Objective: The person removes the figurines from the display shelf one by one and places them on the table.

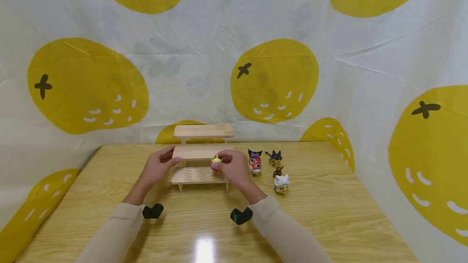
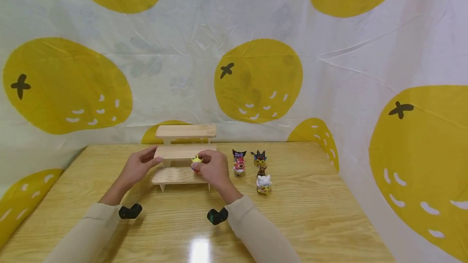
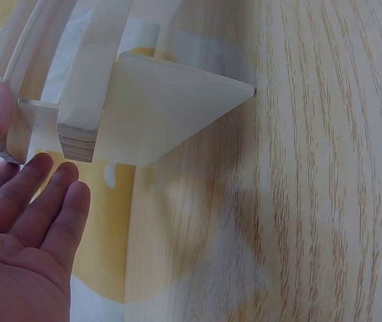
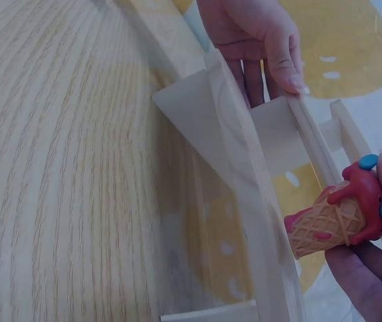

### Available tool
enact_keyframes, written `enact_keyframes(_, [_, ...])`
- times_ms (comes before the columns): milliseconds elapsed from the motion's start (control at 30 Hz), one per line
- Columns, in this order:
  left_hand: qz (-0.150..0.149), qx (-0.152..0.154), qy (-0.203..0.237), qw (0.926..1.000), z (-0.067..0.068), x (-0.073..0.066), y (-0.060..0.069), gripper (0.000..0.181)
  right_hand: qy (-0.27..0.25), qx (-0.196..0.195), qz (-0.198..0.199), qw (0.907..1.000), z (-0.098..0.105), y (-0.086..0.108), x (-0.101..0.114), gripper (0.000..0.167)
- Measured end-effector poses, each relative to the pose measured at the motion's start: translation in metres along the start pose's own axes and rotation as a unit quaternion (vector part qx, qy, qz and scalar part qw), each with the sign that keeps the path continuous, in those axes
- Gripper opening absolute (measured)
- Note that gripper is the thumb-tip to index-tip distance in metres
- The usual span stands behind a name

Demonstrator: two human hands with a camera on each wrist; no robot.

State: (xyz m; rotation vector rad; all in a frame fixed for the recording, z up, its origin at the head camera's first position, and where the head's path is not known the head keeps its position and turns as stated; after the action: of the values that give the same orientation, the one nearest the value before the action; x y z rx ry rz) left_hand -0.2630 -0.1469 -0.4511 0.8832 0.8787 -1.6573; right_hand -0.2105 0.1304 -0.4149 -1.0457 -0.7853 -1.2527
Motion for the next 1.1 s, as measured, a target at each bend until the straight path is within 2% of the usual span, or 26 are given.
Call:
enact_keyframes(400, [0.003,-0.001,-0.002,1.0000,0.000,0.001,0.001,0.070,0.015,-0.011,-0.001,0.9998,0.007,0.001,0.000,0.026])
enact_keyframes(600, [0.002,0.004,0.002,1.0000,0.000,0.001,0.001,0.072,0.011,-0.005,-0.001,0.9999,0.013,0.003,-0.001,0.028])
enact_keyframes(1100, [-0.003,0.004,0.001,1.0000,0.001,0.001,0.001,0.073,0.034,-0.026,0.004,0.9991,0.026,0.005,-0.005,0.031])
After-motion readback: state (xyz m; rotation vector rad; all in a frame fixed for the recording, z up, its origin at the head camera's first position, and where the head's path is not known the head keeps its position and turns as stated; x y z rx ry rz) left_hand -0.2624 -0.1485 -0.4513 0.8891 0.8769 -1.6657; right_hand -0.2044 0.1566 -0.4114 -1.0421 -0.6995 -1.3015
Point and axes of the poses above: each hand's wrist, its own y-axis away from the middle knuckle, its own z-axis out of the back of the hand, x = y × z, the point moved 1 cm from there along -y, towards the middle knuckle, and after that the axes turned 1 degree about z, right-handed, at the moved point
